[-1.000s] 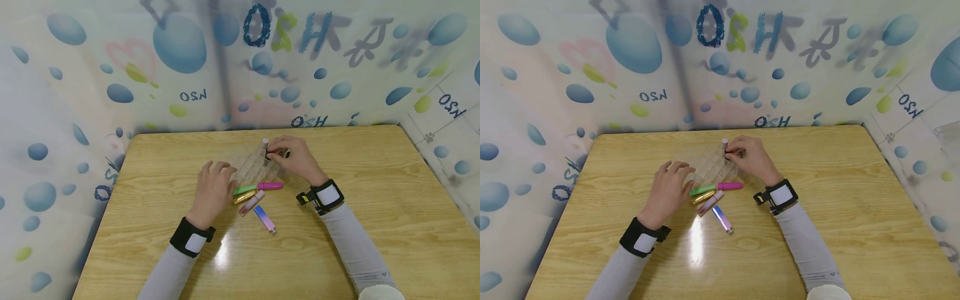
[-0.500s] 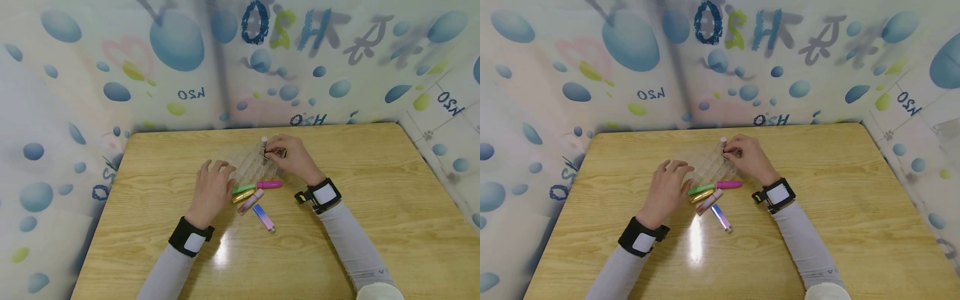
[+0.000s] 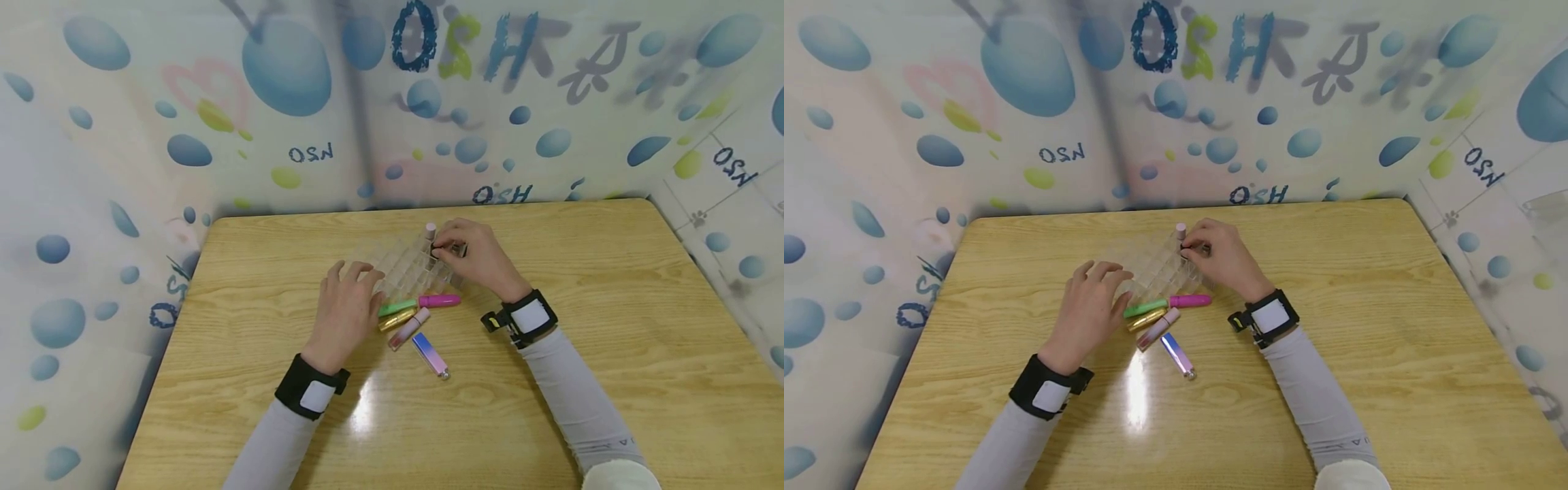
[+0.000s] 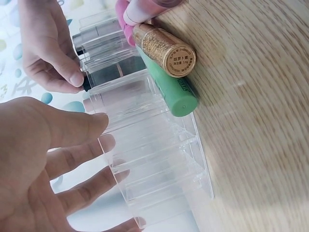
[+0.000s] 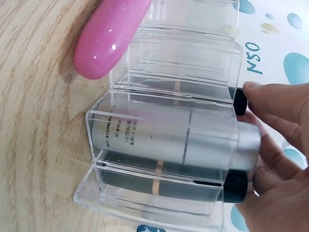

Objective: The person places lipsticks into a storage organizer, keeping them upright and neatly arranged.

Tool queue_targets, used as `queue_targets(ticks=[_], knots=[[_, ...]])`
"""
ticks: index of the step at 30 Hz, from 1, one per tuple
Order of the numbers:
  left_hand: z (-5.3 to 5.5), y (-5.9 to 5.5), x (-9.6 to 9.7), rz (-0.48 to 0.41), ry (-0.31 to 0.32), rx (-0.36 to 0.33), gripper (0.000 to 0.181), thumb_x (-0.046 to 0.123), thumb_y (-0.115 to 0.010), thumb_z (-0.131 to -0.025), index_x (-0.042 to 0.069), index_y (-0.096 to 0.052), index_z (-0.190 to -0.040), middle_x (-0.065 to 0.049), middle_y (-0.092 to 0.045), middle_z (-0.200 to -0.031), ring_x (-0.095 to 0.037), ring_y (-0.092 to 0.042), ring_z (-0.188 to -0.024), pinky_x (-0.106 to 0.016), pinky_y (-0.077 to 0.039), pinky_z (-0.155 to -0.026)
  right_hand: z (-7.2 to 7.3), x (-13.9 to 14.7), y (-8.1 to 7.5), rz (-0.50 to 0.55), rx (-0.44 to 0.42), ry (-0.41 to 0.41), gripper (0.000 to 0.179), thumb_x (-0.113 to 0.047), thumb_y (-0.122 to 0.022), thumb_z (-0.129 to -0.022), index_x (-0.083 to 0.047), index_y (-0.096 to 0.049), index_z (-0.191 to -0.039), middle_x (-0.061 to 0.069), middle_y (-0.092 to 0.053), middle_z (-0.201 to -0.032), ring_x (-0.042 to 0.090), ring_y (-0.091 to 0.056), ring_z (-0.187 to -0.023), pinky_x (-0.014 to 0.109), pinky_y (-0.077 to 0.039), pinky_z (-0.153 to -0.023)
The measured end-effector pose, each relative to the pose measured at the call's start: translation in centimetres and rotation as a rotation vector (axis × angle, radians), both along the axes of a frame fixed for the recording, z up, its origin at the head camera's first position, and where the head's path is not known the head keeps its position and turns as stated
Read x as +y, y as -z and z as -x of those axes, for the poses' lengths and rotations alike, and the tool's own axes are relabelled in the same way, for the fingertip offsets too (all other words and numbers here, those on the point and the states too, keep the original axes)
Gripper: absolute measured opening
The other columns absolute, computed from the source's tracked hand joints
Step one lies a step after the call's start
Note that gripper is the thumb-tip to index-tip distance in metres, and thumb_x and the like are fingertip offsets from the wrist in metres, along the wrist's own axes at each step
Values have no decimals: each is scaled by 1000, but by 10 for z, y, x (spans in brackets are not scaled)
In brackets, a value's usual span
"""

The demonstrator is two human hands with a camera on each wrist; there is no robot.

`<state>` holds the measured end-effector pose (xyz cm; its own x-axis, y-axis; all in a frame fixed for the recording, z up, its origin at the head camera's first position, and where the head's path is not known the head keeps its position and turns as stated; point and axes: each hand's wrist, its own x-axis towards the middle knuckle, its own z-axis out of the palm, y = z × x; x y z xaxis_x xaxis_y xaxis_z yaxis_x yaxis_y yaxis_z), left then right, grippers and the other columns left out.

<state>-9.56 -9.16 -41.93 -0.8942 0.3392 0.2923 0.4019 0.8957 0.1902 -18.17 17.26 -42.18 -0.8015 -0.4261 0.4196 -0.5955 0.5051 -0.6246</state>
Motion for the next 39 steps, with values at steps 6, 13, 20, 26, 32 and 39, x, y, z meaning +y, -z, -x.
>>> queue_targets(ticks=[6, 13, 20, 26, 32, 39], knots=[[0, 0, 0, -6, 1, 4, 29, 19, -75, -93, 9, -76, -120, -14, -69, -127, -34, -61, -123, -59, -40, -114, -1, 0, -1, -15, 21, 8, 10, -12, -75, -93, -6, -81, -99, 4, -72, -102, 16, -68, -88, 37, -57, -73], [-1, -3, 0, -18, -6, -9, 30, 19, -75, -92, 8, -77, -120, -13, -70, -127, -34, -61, -124, -59, -39, -115, -4, 0, -5, 0, 22, 2, 12, -13, -75, -93, -6, -81, -100, 4, -72, -103, 16, -67, -88, 38, -58, -74], [-3, -5, 0, -61, 5, 7, 25, 18, -76, -92, 8, -78, -115, -11, -71, -126, -40, -58, -128, -59, -42, -112, -11, -3, -11, 0, 46, -13, 10, -10, -74, -93, -4, -82, -97, 4, -72, -103, 17, -67, -91, 39, -57, -72], [-5, -10, 5, -154, 73, 69, 18, 16, -75, -91, 9, -79, -107, -8, -73, -120, -37, -61, -120, -55, -50, -99, -21, -5, -19, 26, 117, -57, 9, -7, -72, -93, -5, -80, -95, 1, -70, -100, 12, -65, -89, 40, -58, -72], [-9, -15, 11, -200, 92, 51, 17, 18, -76, -90, 10, -78, -104, -6, -74, -117, -35, -65, -109, -53, -53, -90, -42, -9, -30, -32, 118, -72, 8, -6, -72, -92, -4, -80, -96, 3, -72, -99, 13, -64, -85, 33, -55, -67], [-11, -16, 15, -236, 136, -15, 18, 17, -77, -89, 8, -76, -105, -7, -74, -110, -25, -68, -85, -39, -57, -70, -71, -11, -31, -134, -15, -135, 9, -9, -75, -91, -7, -78, -99, 2, -70, -99, 12, -66, -84, 33, -60, -70]])
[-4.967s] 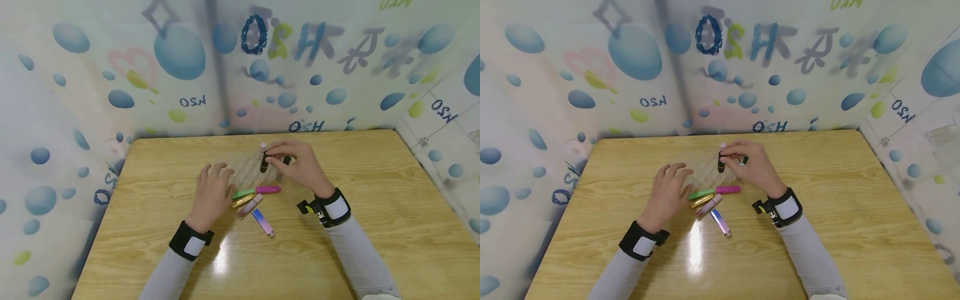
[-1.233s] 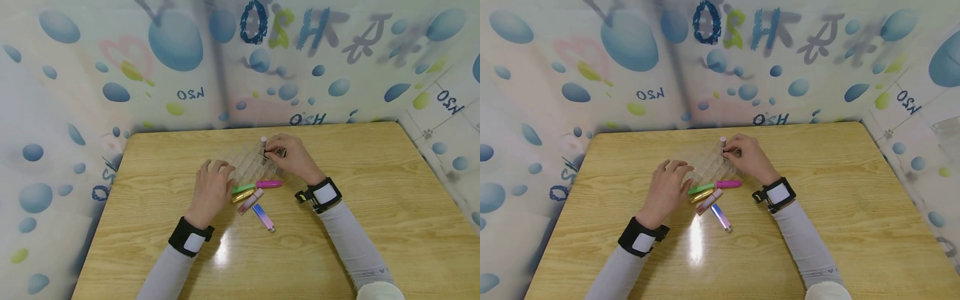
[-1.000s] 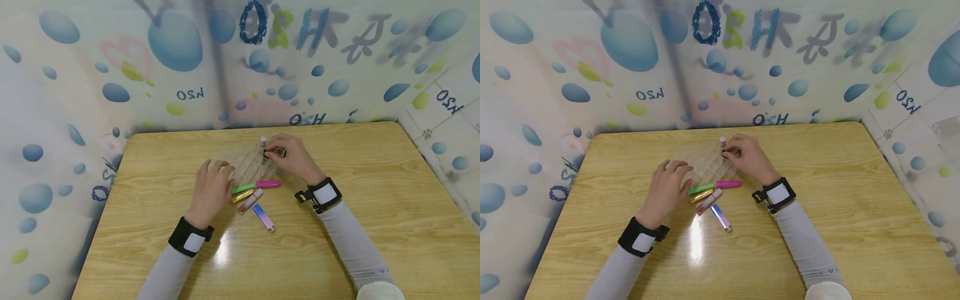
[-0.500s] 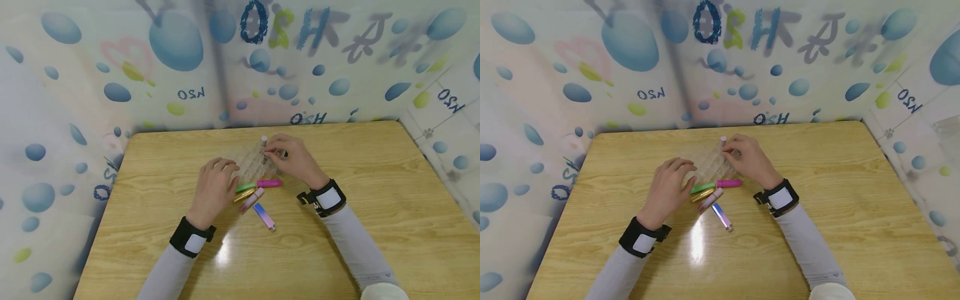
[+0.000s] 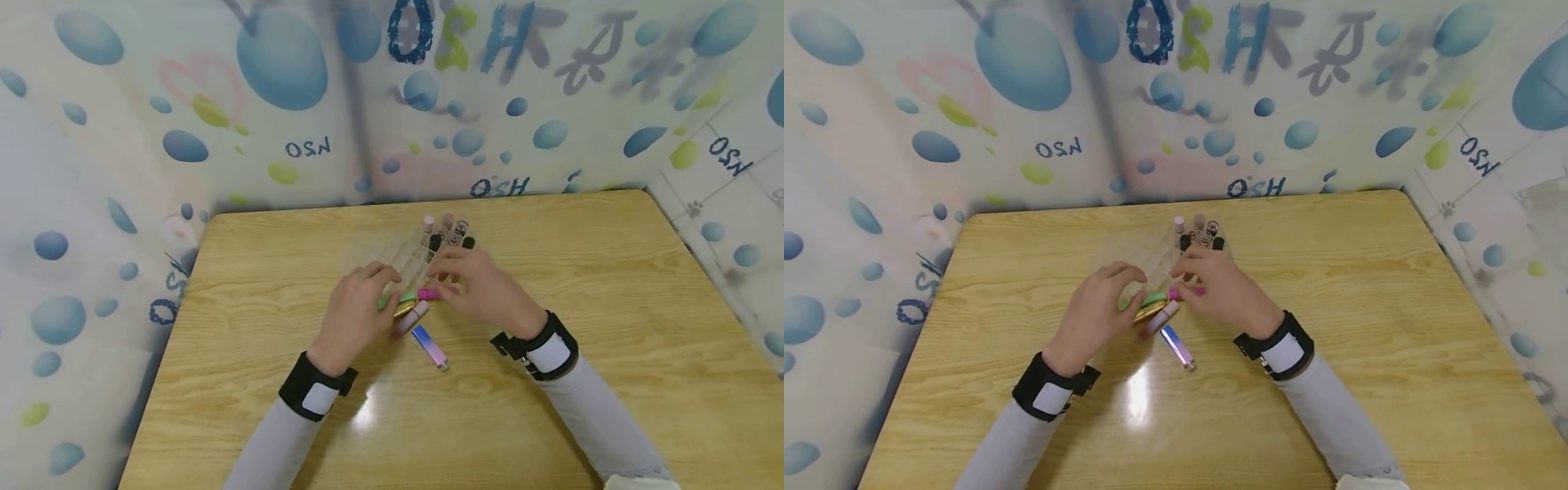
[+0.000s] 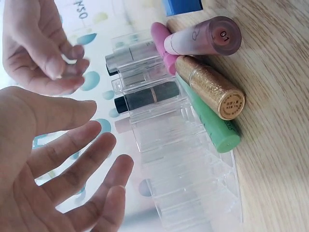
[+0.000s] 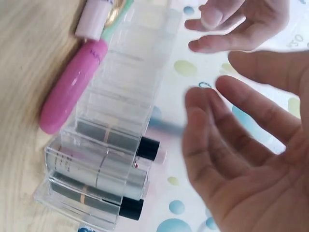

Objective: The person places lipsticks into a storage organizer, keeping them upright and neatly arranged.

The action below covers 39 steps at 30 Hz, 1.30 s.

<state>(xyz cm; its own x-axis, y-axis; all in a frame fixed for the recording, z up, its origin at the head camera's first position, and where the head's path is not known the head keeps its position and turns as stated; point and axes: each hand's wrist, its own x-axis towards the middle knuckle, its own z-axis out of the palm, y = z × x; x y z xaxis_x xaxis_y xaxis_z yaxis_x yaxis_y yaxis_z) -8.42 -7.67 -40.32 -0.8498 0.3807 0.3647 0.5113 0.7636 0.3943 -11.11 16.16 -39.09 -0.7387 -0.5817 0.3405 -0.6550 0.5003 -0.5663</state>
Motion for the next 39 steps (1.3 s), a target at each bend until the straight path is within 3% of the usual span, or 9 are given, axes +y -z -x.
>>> queue_targets(ticks=[8, 13, 15, 19, 24, 32, 39], knots=[[-4, 1, 4, 4, 41, -93, 23, 20, -77, -90, 8, -76, -110, -5, -73, -111, -22, -69, -92, -38, -59, -70, -28, -6, 13, -226, -257, -67, 33, -19, -78, -89, -5, -74, -118, 6, -70, -112, 17, -66, -88, 31, -58, -75], [-6, 2, 7, 11, 108, -149, 26, 28, -76, -91, 8, -74, -109, -5, -71, -107, -18, -66, -89, -36, -57, -71, -35, -12, 26, -313, -359, -68, 33, -29, -86, -81, -9, -69, -100, 5, -62, -85, 12, -53, -70, 26, -43, -60], [-6, 3, 8, 8, 138, -161, 27, 33, -74, -94, 8, -74, -106, -6, -70, -102, -17, -64, -84, -36, -56, -70, -36, -12, 29, -356, -373, -66, 37, -35, -88, -78, -11, -64, -92, 4, -55, -74, 10, -47, -64, 26, -37, -56], [-7, 5, 10, 21, 181, -181, 28, 35, -66, -99, 9, -74, -103, -5, -71, -97, -15, -62, -79, -34, -54, -68, -37, -13, 33, -414, -370, -69, 40, -41, -89, -75, -13, -62, -85, -3, -49, -69, 6, -44, -59, 25, -34, -53], [-10, 8, 10, 68, 221, -193, 15, 21, -73, -93, 10, -75, -103, -4, -71, -96, -15, -60, -78, -33, -53, -66, -36, -11, 35, -437, -356, -84, 33, -34, -87, -77, -12, -62, -79, -7, -47, -66, 6, -45, -59, 25, -35, -52], [-11, 9, 9, 126, 190, -250, 16, 18, -77, -86, 10, -72, -98, -2, -63, -84, -14, -51, -68, -29, -45, -57, -33, -3, 32, -460, -377, -72, 15, -14, -78, -81, -12, -62, -80, -3, -53, -71, 8, -48, -61, 26, -39, -52], [-10, 9, 10, 157, 194, -284, 21, 16, -80, -84, 10, -72, -102, -3, -67, -90, -15, -53, -71, -29, -46, -59, -33, 2, 28, -482, -355, -25, 12, -2, -73, -82, -10, -65, -79, 0, -57, -75, 11, -50, -63, 28, -44, -55]])
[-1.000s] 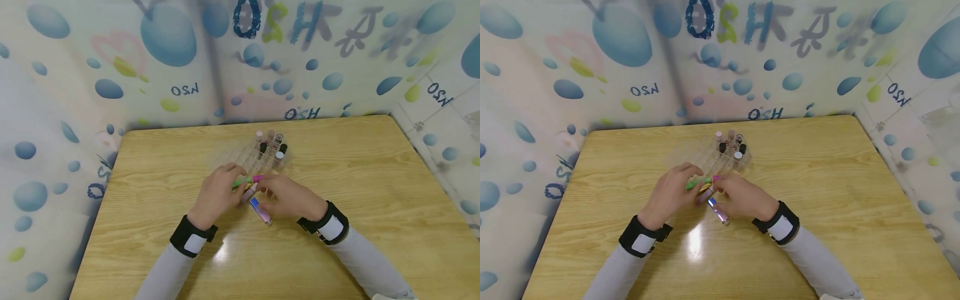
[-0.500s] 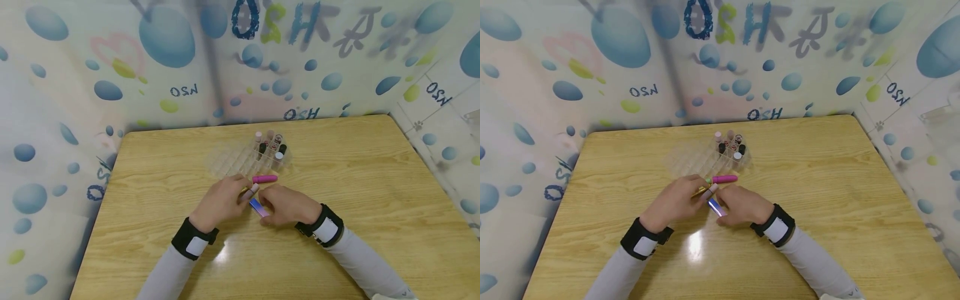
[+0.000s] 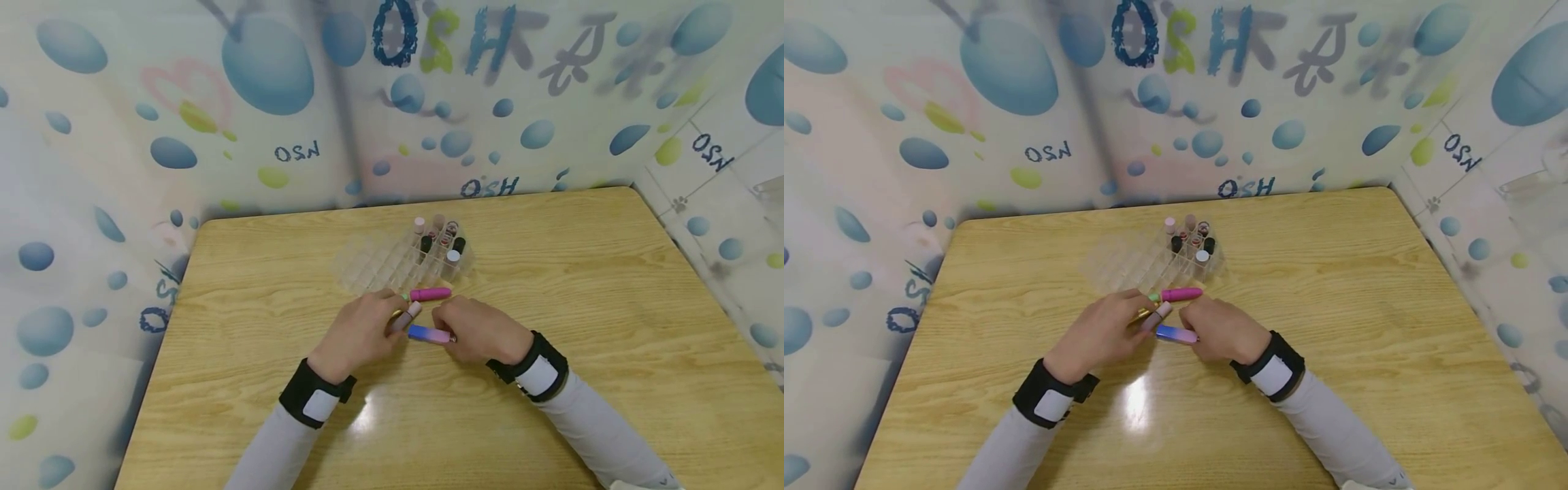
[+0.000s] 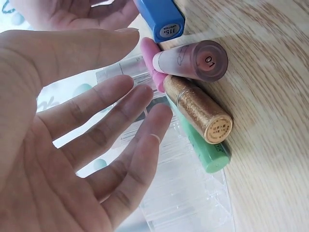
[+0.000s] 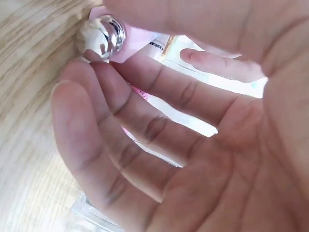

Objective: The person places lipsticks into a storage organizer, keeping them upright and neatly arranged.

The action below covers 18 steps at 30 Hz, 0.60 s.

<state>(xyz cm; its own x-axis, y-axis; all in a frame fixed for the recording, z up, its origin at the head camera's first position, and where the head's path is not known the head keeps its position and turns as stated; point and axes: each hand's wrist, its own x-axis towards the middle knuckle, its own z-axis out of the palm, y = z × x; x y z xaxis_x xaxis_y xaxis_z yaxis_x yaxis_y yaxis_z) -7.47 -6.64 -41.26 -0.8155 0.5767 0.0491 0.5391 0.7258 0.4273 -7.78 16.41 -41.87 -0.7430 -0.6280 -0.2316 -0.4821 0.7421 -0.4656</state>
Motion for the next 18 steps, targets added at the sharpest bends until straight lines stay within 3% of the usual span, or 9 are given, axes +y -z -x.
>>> queue_targets(ticks=[6, 18], knots=[[0, 1, 1, -2, 5, -6, 31, 17, -84, -82, 9, -74, -110, -3, -70, -100, -14, -57, -77, -31, -50, -64, 3, 1, 0, 26, 56, -15, 18, 3, -69, -77, -13, -63, -73, -5, -51, -68, 9, -46, -60, 26, -41, -54], [-2, 0, 1, -12, 53, 45, 30, 13, -87, -76, 9, -74, -103, -4, -69, -93, -15, -60, -81, -34, -54, -73, 6, 2, -2, 77, 96, -37, 16, -1, -74, -77, -13, -65, -72, -6, -49, -65, 7, -42, -57, 23, -35, -50]])
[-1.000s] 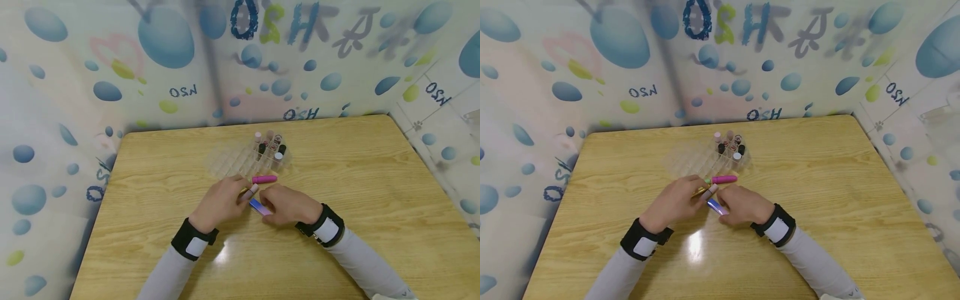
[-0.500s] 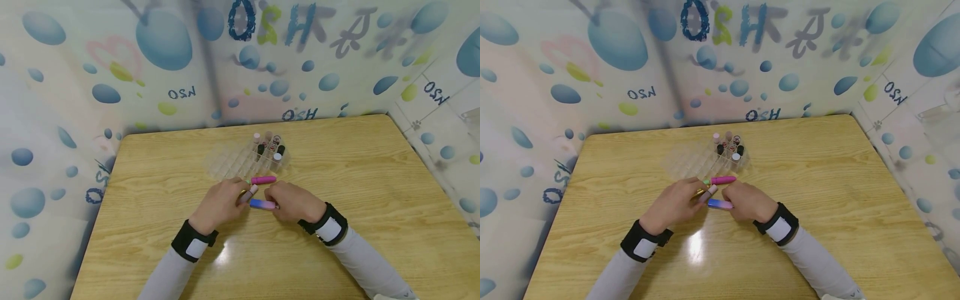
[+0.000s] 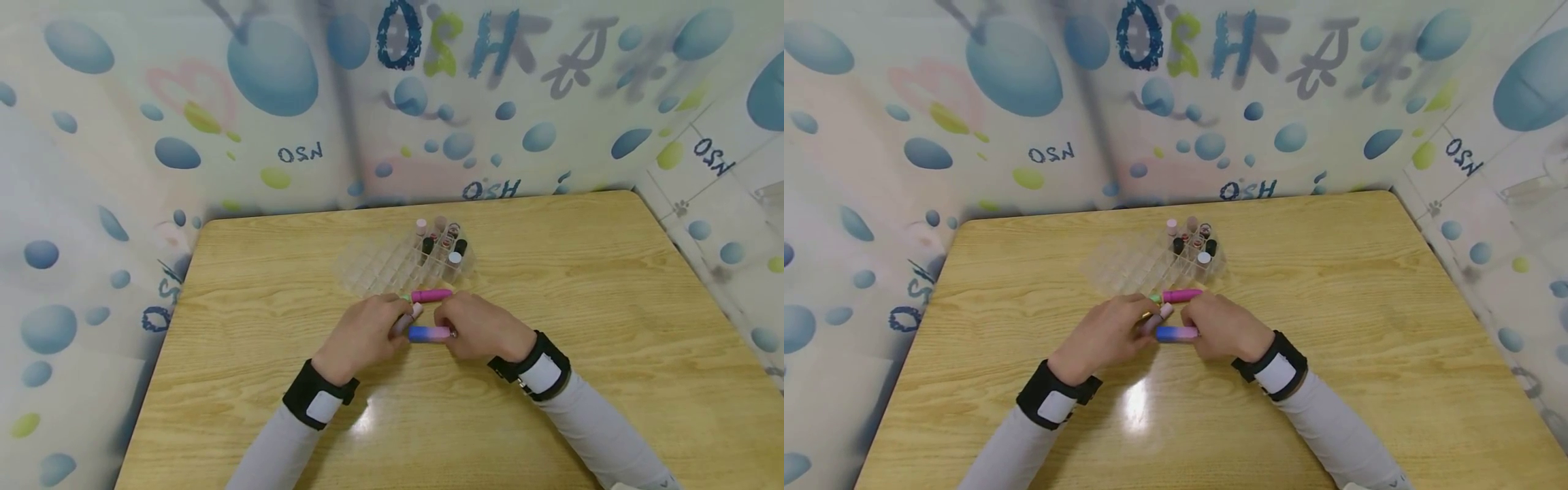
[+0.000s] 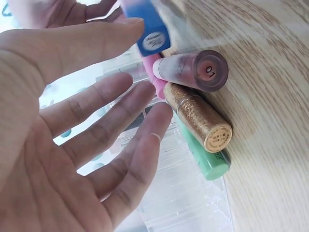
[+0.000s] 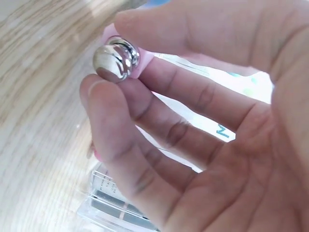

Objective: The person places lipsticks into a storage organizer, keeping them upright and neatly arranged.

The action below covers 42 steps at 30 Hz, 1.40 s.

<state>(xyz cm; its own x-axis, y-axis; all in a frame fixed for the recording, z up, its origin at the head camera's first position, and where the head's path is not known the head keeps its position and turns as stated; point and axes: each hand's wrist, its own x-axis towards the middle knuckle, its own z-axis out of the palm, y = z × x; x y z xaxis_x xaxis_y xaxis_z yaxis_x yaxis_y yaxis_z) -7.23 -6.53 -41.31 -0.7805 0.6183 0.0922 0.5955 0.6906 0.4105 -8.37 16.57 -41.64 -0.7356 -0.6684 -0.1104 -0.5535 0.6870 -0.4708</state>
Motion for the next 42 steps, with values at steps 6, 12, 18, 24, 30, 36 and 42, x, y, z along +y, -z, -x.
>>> queue_targets(ticks=[6, 12, 18, 24, 30, 36, 42], knots=[[0, 2, 1, 7, -3, 2, 30, 15, -84, -81, 9, -75, -109, -3, -70, -92, -14, -58, -79, -32, -52, -70, 0, 1, -7, 54, 44, 9, 17, 1, -71, -73, -14, -64, -70, -6, -51, -66, 7, -43, -59, 23, -36, -51], [0, 3, 3, -6, -3, 4, 28, 22, -79, -89, 11, -75, -114, 1, -69, -92, -10, -55, -75, -27, -50, -65, 0, 1, -14, 81, 94, 19, 19, 2, -71, -73, -16, -64, -70, -4, -54, -67, 9, -46, -64, 25, -39, -55], [0, 3, 5, -14, 0, 51, 20, 20, -77, -91, 13, -75, -109, 4, -69, -89, -8, -54, -72, -25, -49, -63, 0, 0, -16, 76, 93, 48, 13, -3, -73, -77, -15, -70, -81, -7, -59, -74, 9, -50, -68, 25, -44, -58], [1, 1, 5, -31, -15, 36, 18, 19, -77, -91, 12, -74, -106, 5, -68, -90, -8, -55, -72, -25, -50, -64, 0, 4, -17, 110, 102, 74, 17, -9, -77, -79, -13, -76, -95, -6, -69, -92, 9, -57, -76, 28, -51, -65], [3, 1, 6, -49, -17, 31, 18, 18, -78, -90, 11, -73, -106, 4, -70, -91, -8, -57, -73, -26, -52, -64, 1, 6, -21, 125, 119, 77, 26, -9, -78, -81, -11, -80, -107, 0, -74, -109, 12, -61, -83, 29, -53, -70], [4, 3, 8, -22, -24, 52, 25, 19, -79, -90, 11, -73, -113, 1, -73, -98, -9, -63, -78, -28, -55, -67, 2, 7, -22, 173, 114, 73, 27, -7, -76, -84, -10, -79, -111, 0, -73, -109, 12, -65, -91, 32, -57, -78], [3, 4, 8, -5, -22, 60, 27, 22, -78, -90, 12, -73, -114, 2, -73, -97, -8, -62, -77, -27, -54, -65, 2, 9, -24, 247, 83, 73, 26, -9, -75, -87, -12, -78, -113, -4, -74, -108, 8, -66, -88, 29, -60, -76]])
